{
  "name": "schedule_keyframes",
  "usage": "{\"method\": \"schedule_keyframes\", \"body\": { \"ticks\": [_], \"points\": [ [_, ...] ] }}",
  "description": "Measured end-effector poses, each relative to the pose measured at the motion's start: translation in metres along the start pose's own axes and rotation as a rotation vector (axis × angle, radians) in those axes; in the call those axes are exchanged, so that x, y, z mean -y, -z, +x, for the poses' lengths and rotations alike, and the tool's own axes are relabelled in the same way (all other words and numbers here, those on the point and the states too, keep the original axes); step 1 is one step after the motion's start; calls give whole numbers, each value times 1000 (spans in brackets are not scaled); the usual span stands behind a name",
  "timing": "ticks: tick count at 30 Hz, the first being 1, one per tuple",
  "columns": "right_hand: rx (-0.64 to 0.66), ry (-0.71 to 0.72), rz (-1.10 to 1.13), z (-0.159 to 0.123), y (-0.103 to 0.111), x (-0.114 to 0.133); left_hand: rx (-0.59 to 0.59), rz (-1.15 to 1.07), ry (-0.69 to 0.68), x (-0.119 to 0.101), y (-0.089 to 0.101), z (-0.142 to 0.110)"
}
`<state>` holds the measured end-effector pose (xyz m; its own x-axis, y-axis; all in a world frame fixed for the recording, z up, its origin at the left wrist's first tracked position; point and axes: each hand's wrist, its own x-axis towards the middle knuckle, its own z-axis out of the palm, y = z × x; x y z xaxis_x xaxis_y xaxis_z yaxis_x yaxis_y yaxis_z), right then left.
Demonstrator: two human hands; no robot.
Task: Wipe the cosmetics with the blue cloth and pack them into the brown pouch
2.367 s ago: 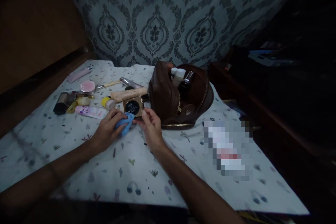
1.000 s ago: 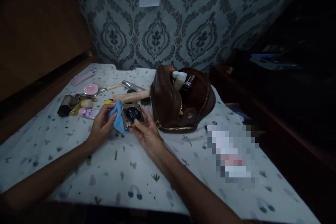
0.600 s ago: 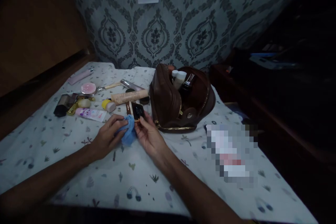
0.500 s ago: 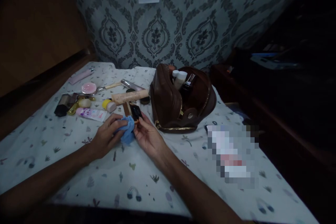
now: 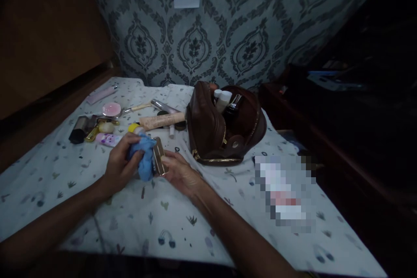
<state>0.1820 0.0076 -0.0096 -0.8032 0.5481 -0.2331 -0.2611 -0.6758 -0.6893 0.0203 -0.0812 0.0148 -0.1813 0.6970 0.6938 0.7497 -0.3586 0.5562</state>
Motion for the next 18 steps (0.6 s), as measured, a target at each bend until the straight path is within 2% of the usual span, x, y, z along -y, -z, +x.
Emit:
{"method": "schedule_keyframes", "body": {
  "ticks": [3, 5, 12, 15, 18],
  "points": [
    [78, 0, 29, -3, -6, 4, 2, 7, 150, 5, 0, 5],
    [105, 63, 17, -2, -9, 5, 50, 11, 189, 6, -2, 5],
    [-44, 316, -99, 5, -9, 7, 322, -144, 253, -2, -6, 2],
    [-81, 372, -258, -1, -14, 19, 345, -242, 317, -4, -2, 5],
    [-43, 395, -350, -11, -23, 36, 356, -320, 421, -8, 1, 11]
  ]
}}
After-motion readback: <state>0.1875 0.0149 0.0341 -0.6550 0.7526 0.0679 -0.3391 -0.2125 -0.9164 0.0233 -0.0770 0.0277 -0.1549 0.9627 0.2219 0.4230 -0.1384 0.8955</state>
